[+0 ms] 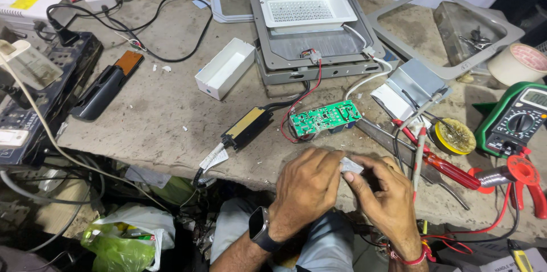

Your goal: The person assembles an LED floodlight by placing a driver into a white housing, connecting wires, and installing the assembly into the main fixture. They then secure the cover and inspect the finished unit.

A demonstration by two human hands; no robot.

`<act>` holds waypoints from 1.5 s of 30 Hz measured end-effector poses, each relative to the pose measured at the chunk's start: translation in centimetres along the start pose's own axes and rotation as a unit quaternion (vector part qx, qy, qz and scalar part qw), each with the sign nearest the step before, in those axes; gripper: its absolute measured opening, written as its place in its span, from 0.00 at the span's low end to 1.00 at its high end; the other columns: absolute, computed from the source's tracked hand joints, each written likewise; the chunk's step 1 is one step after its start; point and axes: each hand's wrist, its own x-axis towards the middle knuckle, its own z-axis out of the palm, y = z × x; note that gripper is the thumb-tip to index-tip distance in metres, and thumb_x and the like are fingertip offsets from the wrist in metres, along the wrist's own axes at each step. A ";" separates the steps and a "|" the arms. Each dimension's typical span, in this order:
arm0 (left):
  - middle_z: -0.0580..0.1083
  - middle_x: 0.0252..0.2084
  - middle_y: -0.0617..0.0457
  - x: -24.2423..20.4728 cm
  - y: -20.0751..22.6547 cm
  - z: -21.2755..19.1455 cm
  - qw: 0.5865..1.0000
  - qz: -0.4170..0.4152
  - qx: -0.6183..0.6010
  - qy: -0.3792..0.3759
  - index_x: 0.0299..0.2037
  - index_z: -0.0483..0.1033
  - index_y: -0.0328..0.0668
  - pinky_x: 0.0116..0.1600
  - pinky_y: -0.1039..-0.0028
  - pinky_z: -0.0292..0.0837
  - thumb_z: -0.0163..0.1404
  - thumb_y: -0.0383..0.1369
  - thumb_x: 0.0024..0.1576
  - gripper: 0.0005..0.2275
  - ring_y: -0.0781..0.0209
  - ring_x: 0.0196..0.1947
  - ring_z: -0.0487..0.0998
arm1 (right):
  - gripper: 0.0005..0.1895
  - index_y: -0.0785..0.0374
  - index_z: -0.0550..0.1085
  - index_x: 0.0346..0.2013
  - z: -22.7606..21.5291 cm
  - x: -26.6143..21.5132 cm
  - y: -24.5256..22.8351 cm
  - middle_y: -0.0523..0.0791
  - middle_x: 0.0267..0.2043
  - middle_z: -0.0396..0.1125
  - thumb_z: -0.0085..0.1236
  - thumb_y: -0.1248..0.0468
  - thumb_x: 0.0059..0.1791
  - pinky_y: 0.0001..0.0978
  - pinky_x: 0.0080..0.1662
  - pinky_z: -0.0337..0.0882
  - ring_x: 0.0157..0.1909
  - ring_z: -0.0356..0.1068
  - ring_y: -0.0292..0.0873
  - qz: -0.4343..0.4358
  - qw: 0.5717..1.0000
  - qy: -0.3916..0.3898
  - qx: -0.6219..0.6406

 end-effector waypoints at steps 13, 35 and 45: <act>0.79 0.29 0.46 0.4 -0.1 0.5 0.993 -0.111 -0.047 -0.013 0.43 0.82 0.40 0.34 0.62 0.74 0.57 0.31 0.54 0.08 0.50 0.28 0.80 | 0.24 0.72 0.72 0.60 0.0 -0.8 2.1 0.48 0.44 0.77 0.64 0.72 0.49 0.27 0.48 0.75 0.45 0.76 0.35 -0.033 0.980 -0.009 0.196; 0.72 0.35 0.47 0.8 1.3 0.5 0.993 0.023 0.102 -0.062 0.53 0.75 0.29 0.40 0.59 0.69 0.55 0.34 0.59 0.16 0.48 0.36 0.73 | 0.23 0.71 0.71 0.61 -1.0 0.7 1.9 0.46 0.44 0.79 0.56 0.71 0.51 0.25 0.52 0.72 0.48 0.74 0.32 0.071 0.946 -0.104 0.299; 0.71 0.35 0.46 0.3 0.7 1.5 0.990 0.025 0.122 -0.061 0.51 0.74 0.26 0.41 0.60 0.69 0.54 0.32 0.60 0.15 0.49 0.37 0.72 | 0.23 0.71 0.70 0.61 -0.7 0.6 2.2 0.47 0.46 0.79 0.56 0.72 0.51 0.26 0.52 0.72 0.49 0.74 0.34 0.075 0.940 -0.113 0.313</act>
